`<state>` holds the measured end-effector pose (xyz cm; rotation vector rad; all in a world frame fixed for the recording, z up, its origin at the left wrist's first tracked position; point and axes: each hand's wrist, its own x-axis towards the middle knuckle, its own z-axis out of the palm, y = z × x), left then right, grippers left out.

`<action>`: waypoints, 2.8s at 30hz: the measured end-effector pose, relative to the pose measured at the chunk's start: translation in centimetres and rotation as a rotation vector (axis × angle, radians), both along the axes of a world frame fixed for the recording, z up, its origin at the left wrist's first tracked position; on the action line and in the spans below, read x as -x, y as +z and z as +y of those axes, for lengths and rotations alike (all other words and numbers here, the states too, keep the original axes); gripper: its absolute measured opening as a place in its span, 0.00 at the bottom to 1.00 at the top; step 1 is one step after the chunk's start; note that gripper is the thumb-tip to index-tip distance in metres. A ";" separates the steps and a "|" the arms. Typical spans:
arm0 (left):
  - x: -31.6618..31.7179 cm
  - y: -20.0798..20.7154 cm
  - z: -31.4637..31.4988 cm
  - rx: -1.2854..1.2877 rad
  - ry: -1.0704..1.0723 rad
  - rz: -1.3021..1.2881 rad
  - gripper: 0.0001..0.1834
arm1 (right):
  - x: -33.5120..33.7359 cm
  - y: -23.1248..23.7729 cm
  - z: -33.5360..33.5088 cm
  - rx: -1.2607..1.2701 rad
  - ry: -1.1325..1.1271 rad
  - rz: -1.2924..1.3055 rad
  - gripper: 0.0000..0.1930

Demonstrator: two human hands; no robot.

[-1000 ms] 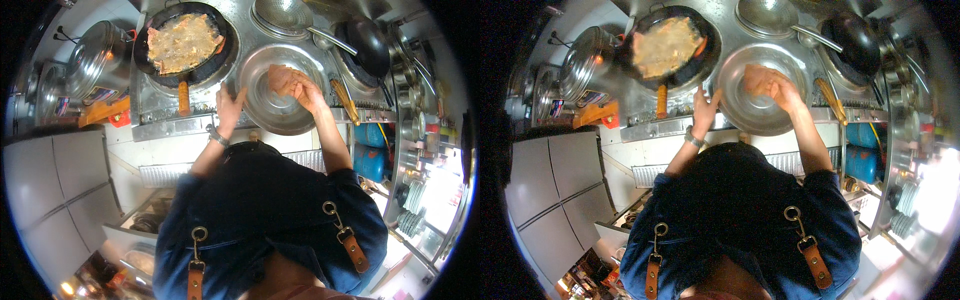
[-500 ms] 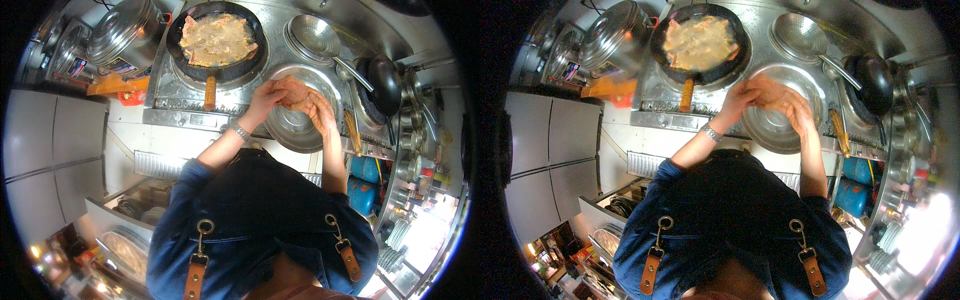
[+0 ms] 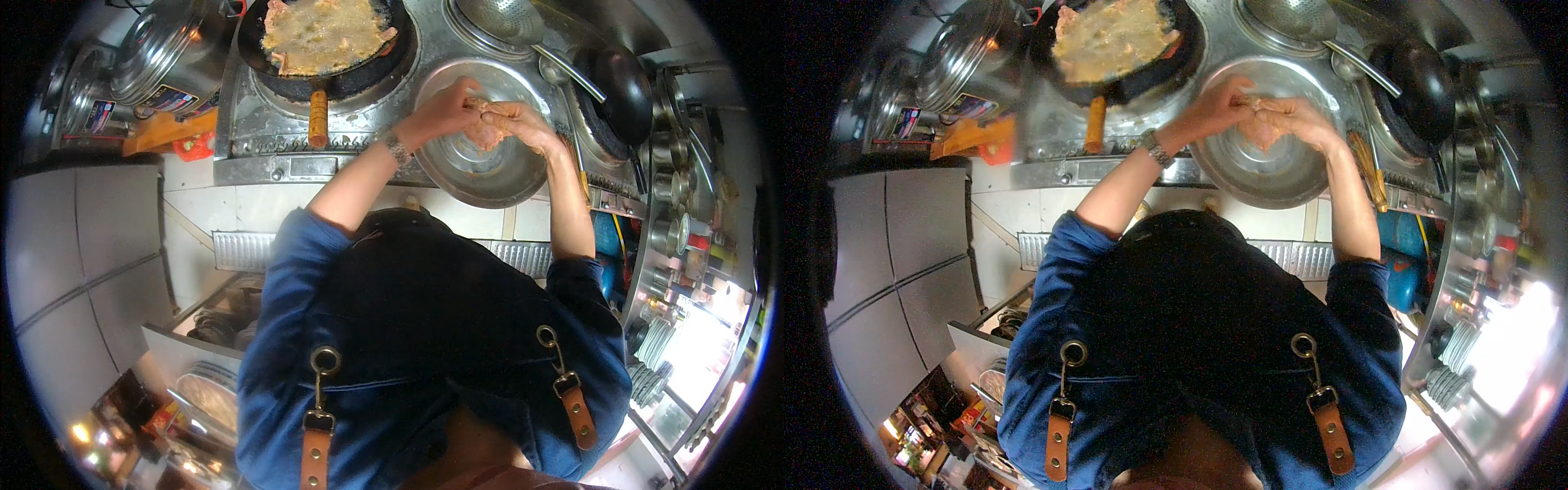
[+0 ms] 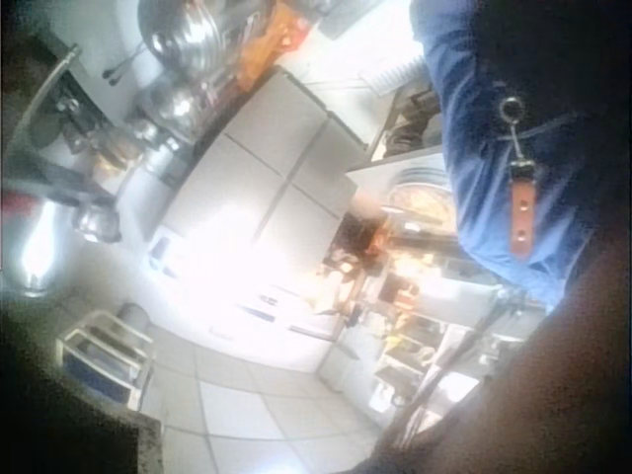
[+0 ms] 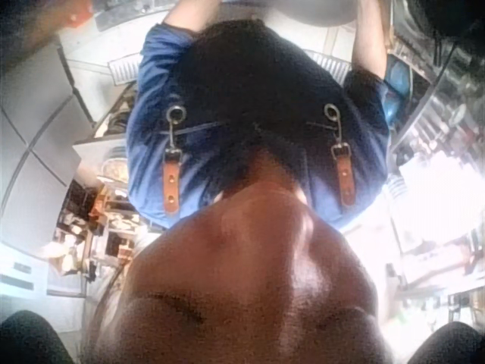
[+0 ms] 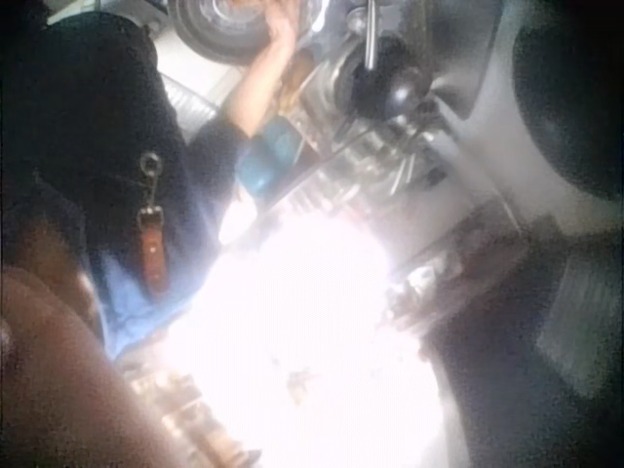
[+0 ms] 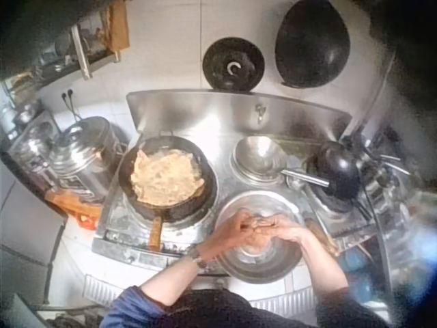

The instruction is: The person places pieces of raw meat into a pan of hot oil to fry. They then wash a metal bowl at the sink and return to the stove to stir and flip the frying meat with a slotted spoon. Finally, they arrange pre-chopped vegetables into containers on the prep counter.

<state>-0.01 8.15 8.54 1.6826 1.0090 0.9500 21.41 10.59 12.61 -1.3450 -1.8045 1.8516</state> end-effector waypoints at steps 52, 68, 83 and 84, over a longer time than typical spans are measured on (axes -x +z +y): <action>17.1 -0.4 -7.3 0.830 -0.037 -1.719 0.21 | 24.0 9.8 12.2 -0.675 -0.068 -0.080 0.14; 18.3 -1.5 -6.9 1.090 0.106 -1.658 0.10 | 31.9 3.9 14.9 -0.699 0.051 -0.325 0.15; 19.0 -0.9 -6.7 1.100 0.151 -1.585 0.08 | 38.4 2.7 18.4 -1.099 0.353 -0.494 0.10; 18.9 -1.0 -6.8 1.078 0.073 -1.631 0.09 | 38.6 2.5 18.4 -1.110 0.368 -0.452 0.10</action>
